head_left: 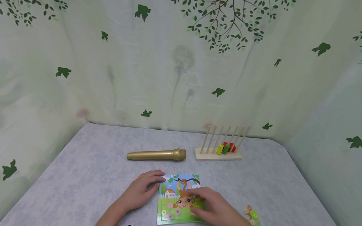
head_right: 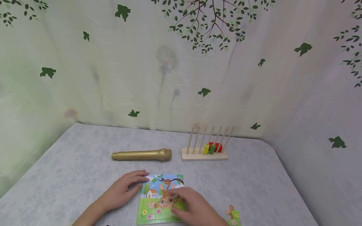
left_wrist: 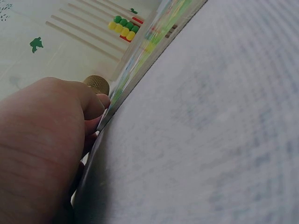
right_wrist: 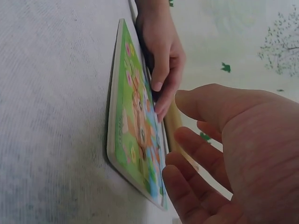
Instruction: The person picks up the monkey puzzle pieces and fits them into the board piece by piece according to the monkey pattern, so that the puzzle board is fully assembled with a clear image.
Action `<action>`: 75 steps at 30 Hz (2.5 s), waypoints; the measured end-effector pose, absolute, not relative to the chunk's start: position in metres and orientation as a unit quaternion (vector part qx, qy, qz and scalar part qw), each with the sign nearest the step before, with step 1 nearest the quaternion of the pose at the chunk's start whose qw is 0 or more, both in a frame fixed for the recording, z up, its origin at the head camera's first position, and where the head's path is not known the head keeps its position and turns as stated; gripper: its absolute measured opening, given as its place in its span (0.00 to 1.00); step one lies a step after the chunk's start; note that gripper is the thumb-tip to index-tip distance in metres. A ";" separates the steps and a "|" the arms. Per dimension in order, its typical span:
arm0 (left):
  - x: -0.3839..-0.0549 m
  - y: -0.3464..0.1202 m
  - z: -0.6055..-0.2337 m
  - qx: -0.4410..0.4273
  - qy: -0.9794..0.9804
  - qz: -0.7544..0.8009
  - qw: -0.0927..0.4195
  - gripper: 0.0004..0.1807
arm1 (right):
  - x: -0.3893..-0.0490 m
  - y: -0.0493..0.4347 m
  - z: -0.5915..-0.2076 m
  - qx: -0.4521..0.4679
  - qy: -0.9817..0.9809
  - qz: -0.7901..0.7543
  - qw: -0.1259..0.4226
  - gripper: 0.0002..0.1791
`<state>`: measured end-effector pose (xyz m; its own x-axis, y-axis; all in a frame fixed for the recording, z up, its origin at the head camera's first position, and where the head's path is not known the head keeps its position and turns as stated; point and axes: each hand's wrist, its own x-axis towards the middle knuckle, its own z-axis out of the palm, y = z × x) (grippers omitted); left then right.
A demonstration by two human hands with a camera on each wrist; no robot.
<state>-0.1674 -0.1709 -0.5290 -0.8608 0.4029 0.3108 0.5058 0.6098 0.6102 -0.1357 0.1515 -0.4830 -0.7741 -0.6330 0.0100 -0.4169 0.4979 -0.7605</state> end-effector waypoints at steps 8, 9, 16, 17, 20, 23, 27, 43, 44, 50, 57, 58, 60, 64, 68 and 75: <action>-0.166 -0.171 -0.528 -0.250 -0.895 -0.362 0.073 0.15 | -0.134 0.169 -0.485 -0.303 0.847 -0.415 0.133 0.25; -0.166 -0.171 -0.529 -0.250 -0.895 -0.362 0.073 0.15 | -0.135 0.171 -0.486 -0.307 0.847 -0.415 0.126 0.25; -0.168 -0.171 -0.530 -0.249 -0.896 -0.360 0.068 0.15 | -0.135 0.184 -0.479 -0.290 0.862 -0.401 0.112 0.27; -0.168 -0.171 -0.530 -0.249 -0.896 -0.360 0.068 0.15 | -0.135 0.187 -0.478 -0.287 0.864 -0.397 0.113 0.27; -0.168 -0.170 -0.528 -0.249 -0.896 -0.361 0.069 0.15 | -0.136 0.196 -0.476 -0.279 0.873 -0.383 0.116 0.28; -0.167 -0.170 -0.526 -0.249 -0.896 -0.360 0.072 0.15 | -0.137 0.205 -0.476 -0.260 0.884 -0.368 0.128 0.29; -0.166 -0.170 -0.526 -0.247 -0.897 -0.359 0.071 0.15 | -0.139 0.216 -0.478 -0.231 0.893 -0.360 0.141 0.29; -0.167 -0.170 -0.529 -0.247 -0.897 -0.360 0.068 0.15 | -0.147 0.244 -0.486 -0.220 0.900 -0.343 0.157 0.26; -0.167 -0.170 -0.529 -0.246 -0.897 -0.360 0.068 0.15 | -0.148 0.246 -0.487 -0.212 0.896 -0.349 0.173 0.26; -0.167 -0.170 -0.529 -0.248 -0.895 -0.362 0.073 0.15 | -0.149 0.259 -0.491 -0.225 0.876 -0.387 0.181 0.25; -0.166 -0.169 -0.526 -0.247 -0.897 -0.358 0.073 0.15 | -0.153 0.278 -0.489 -0.248 0.883 -0.374 0.135 0.27; -0.166 -0.169 -0.526 -0.246 -0.898 -0.359 0.072 0.15 | -0.153 0.281 -0.489 -0.247 0.885 -0.372 0.134 0.27; -0.166 -0.169 -0.526 -0.246 -0.897 -0.360 0.069 0.15 | -0.154 0.285 -0.489 -0.236 0.889 -0.367 0.137 0.27; -0.167 -0.170 -0.528 -0.243 -0.898 -0.362 0.061 0.14 | -0.154 0.293 -0.489 -0.215 0.894 -0.363 0.150 0.25; -0.168 -0.170 -0.529 -0.243 -0.898 -0.363 0.055 0.14 | -0.153 0.299 -0.490 -0.207 0.896 -0.361 0.157 0.22; -0.168 -0.170 -0.529 -0.245 -0.896 -0.365 0.061 0.15 | -0.152 0.310 -0.487 -0.203 0.896 -0.359 0.162 0.20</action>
